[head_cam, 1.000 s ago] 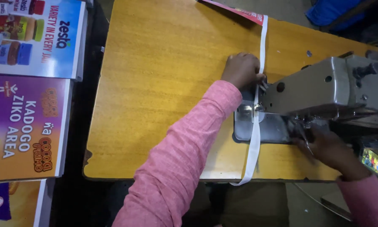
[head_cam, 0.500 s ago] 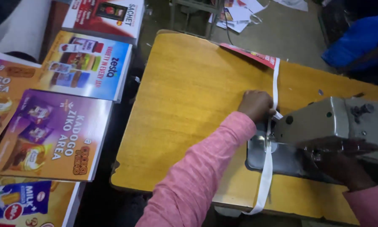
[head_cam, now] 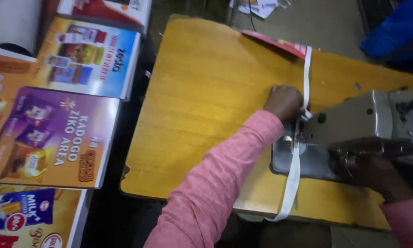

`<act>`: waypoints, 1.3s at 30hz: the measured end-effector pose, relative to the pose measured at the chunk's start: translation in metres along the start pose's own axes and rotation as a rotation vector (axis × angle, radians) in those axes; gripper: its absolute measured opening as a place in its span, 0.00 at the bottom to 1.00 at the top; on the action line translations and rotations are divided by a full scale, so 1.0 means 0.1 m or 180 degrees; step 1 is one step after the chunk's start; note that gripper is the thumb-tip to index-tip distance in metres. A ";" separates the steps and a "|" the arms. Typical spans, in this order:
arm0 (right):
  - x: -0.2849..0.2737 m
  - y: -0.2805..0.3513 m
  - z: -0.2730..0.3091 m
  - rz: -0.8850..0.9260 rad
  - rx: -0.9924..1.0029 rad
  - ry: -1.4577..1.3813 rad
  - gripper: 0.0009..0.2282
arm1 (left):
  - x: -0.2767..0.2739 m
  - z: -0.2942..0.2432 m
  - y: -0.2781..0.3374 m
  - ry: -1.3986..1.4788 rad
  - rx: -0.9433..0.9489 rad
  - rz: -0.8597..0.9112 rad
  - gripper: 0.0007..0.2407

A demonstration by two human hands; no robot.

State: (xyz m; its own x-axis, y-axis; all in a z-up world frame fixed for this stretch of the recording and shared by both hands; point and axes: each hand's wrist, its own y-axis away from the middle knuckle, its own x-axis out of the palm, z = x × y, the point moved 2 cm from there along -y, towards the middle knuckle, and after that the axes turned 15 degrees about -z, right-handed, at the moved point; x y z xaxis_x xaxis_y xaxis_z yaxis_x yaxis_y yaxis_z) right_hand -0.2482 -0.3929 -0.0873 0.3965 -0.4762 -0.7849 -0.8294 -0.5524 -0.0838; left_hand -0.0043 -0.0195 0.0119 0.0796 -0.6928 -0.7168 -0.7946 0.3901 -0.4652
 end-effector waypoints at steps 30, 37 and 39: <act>0.17 0.41 -0.77 -0.0055 -0.1446 0.1513 0.18 | 0.10 0.12 -0.09 0.0561 -0.0060 -0.0047 0.09; -0.19 0.41 -0.51 -0.0154 -0.1014 0.1709 0.16 | -0.14 0.18 -0.16 0.1023 -0.0764 -0.0666 0.21; -0.70 0.09 -0.46 -0.0193 -0.0909 0.1742 0.15 | -0.30 0.26 -0.07 0.1320 -0.1274 -0.1256 0.37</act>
State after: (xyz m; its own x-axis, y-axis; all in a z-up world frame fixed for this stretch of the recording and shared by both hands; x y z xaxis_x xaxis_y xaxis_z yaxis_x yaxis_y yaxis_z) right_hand -0.2652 -0.3962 -0.0049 0.6466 -0.6783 -0.3489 -0.6910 -0.7146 0.1087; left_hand 0.0149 0.0139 0.0232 0.2348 -0.9422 -0.2392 -0.9206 -0.1365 -0.3658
